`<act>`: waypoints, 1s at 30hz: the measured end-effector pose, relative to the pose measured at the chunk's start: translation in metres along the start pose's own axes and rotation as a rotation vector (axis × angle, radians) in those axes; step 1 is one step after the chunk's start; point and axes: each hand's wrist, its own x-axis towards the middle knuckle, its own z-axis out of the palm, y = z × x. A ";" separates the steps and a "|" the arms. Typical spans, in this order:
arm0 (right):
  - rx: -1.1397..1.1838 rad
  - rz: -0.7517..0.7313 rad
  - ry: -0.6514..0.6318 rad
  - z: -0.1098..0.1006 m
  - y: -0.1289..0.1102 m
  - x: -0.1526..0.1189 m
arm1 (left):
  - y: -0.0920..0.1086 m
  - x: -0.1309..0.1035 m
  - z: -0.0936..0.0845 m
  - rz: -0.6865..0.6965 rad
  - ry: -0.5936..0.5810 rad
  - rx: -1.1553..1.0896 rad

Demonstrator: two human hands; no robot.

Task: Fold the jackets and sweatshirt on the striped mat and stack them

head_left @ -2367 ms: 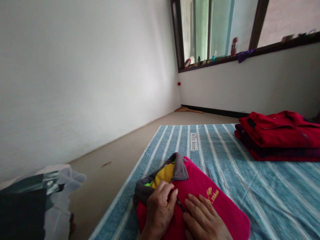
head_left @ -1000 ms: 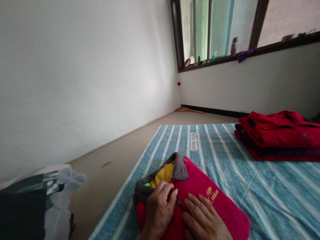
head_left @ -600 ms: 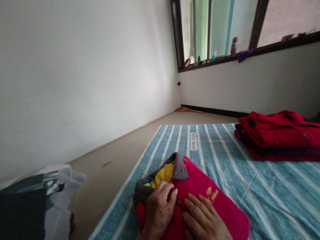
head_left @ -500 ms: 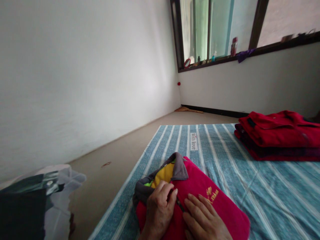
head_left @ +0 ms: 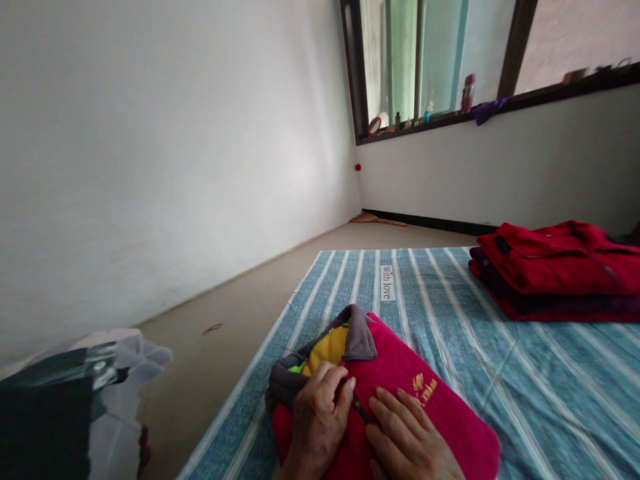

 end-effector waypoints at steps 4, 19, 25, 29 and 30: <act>-0.001 -0.001 -0.003 0.000 0.000 0.000 | 0.001 0.000 0.000 0.001 0.002 0.002; -0.002 -0.003 -0.012 0.001 0.001 -0.003 | 0.001 0.000 0.000 -0.004 0.011 -0.007; 0.001 0.016 0.005 0.001 0.000 -0.001 | 0.000 0.000 0.000 0.002 -0.004 -0.002; -0.002 0.007 -0.001 0.001 0.000 -0.001 | -0.001 -0.001 0.001 0.002 -0.007 0.002; -0.001 0.007 -0.001 0.000 0.000 -0.001 | -0.001 -0.001 0.001 0.003 -0.008 0.002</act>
